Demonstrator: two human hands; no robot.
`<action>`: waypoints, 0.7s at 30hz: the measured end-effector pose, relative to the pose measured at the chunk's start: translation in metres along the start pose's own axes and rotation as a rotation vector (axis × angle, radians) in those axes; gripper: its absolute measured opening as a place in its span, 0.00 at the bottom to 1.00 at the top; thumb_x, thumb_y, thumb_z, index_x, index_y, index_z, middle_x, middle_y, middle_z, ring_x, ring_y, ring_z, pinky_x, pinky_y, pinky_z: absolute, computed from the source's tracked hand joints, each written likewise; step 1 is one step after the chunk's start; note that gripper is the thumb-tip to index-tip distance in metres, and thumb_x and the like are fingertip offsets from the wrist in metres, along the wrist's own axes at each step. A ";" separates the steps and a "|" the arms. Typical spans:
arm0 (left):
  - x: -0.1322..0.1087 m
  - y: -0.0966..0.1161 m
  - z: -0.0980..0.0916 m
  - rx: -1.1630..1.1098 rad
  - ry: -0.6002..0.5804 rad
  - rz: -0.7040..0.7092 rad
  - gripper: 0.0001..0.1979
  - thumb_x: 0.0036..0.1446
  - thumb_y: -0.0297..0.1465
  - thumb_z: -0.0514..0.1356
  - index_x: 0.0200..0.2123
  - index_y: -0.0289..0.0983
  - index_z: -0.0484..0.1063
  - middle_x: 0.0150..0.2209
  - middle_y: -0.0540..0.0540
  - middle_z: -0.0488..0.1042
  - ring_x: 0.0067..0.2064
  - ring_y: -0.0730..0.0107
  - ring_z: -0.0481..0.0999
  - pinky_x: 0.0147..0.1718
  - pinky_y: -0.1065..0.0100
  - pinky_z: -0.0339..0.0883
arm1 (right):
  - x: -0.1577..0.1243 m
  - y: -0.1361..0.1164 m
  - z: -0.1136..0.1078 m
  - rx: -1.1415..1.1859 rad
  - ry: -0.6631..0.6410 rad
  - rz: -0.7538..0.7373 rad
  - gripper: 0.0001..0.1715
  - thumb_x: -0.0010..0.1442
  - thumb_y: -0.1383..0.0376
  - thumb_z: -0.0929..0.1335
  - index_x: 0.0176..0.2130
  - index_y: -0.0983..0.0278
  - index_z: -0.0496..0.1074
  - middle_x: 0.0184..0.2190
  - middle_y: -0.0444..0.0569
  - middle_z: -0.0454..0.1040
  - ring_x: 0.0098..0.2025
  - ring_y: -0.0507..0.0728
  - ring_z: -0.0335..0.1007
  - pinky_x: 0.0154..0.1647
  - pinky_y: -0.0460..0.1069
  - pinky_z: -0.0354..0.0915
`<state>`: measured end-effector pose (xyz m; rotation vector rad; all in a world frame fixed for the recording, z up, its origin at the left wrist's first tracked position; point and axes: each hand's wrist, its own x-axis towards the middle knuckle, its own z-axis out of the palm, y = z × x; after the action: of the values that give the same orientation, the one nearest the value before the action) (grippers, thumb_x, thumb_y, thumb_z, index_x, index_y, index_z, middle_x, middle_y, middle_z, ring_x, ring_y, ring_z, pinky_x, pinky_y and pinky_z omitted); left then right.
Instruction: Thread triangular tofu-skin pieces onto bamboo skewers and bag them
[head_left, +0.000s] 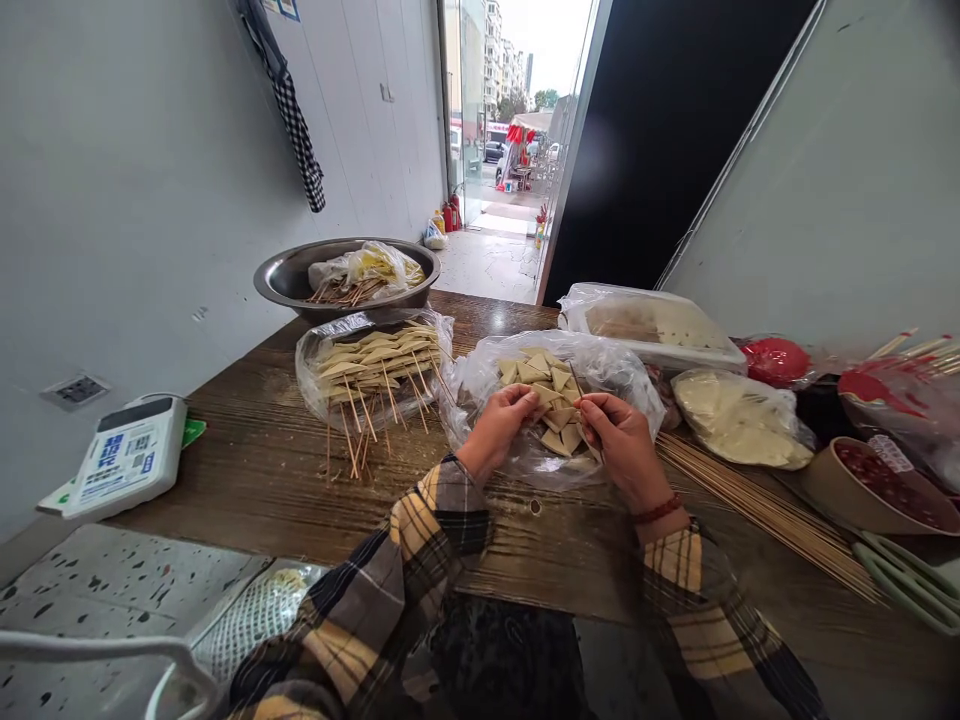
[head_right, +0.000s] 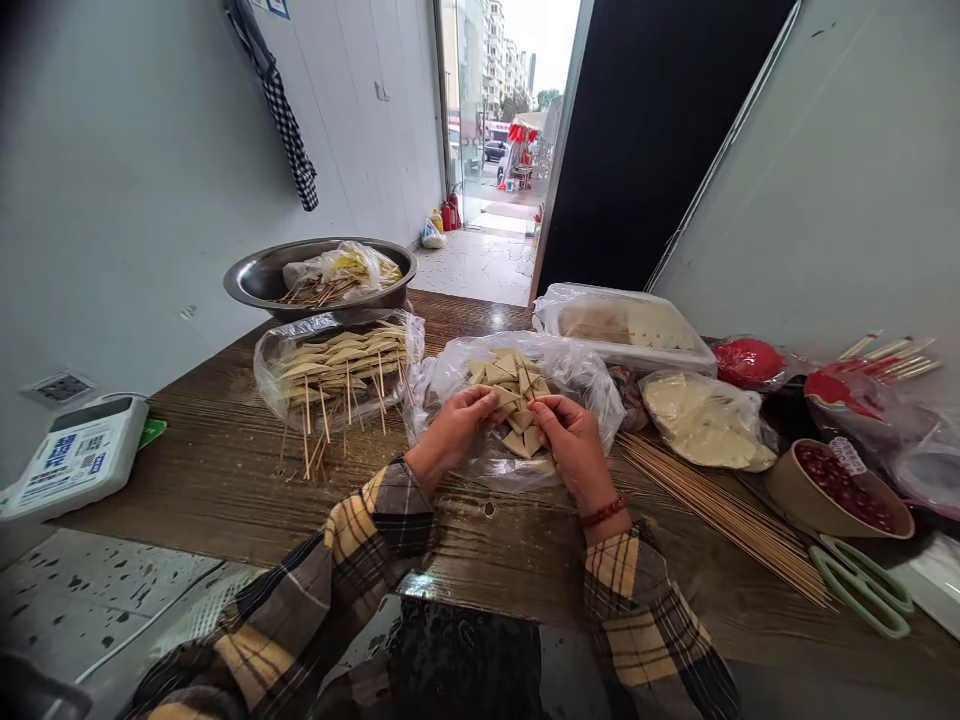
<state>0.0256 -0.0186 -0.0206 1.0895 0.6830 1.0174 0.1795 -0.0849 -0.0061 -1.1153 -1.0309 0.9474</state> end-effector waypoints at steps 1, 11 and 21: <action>0.000 0.002 -0.003 -0.062 0.011 -0.015 0.11 0.50 0.34 0.64 0.30 0.32 0.69 0.24 0.50 0.69 0.26 0.79 0.67 0.26 0.75 0.59 | 0.000 0.001 0.001 -0.039 -0.014 -0.016 0.17 0.52 0.53 0.72 0.33 0.64 0.75 0.19 0.39 0.65 0.19 0.47 0.56 0.19 0.44 0.53; 0.003 0.018 -0.014 -0.390 0.091 -0.140 0.06 0.54 0.22 0.59 0.37 0.32 0.70 0.26 0.47 0.74 0.25 0.76 0.73 0.27 0.74 0.69 | -0.007 0.003 0.008 -0.317 -0.156 -0.063 0.19 0.57 0.54 0.68 0.40 0.66 0.78 0.17 0.41 0.65 0.18 0.49 0.56 0.19 0.45 0.54; 0.000 0.018 -0.015 -0.414 0.023 -0.135 0.12 0.54 0.20 0.56 0.43 0.33 0.68 0.29 0.45 0.76 0.28 0.74 0.75 0.31 0.73 0.69 | -0.006 0.011 0.011 -0.469 -0.099 -0.169 0.19 0.59 0.56 0.66 0.41 0.65 0.79 0.27 0.49 0.78 0.30 0.56 0.72 0.27 0.47 0.65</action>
<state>0.0074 -0.0105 -0.0083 0.6642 0.5255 1.0004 0.1668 -0.0864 -0.0169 -1.3461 -1.4530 0.6441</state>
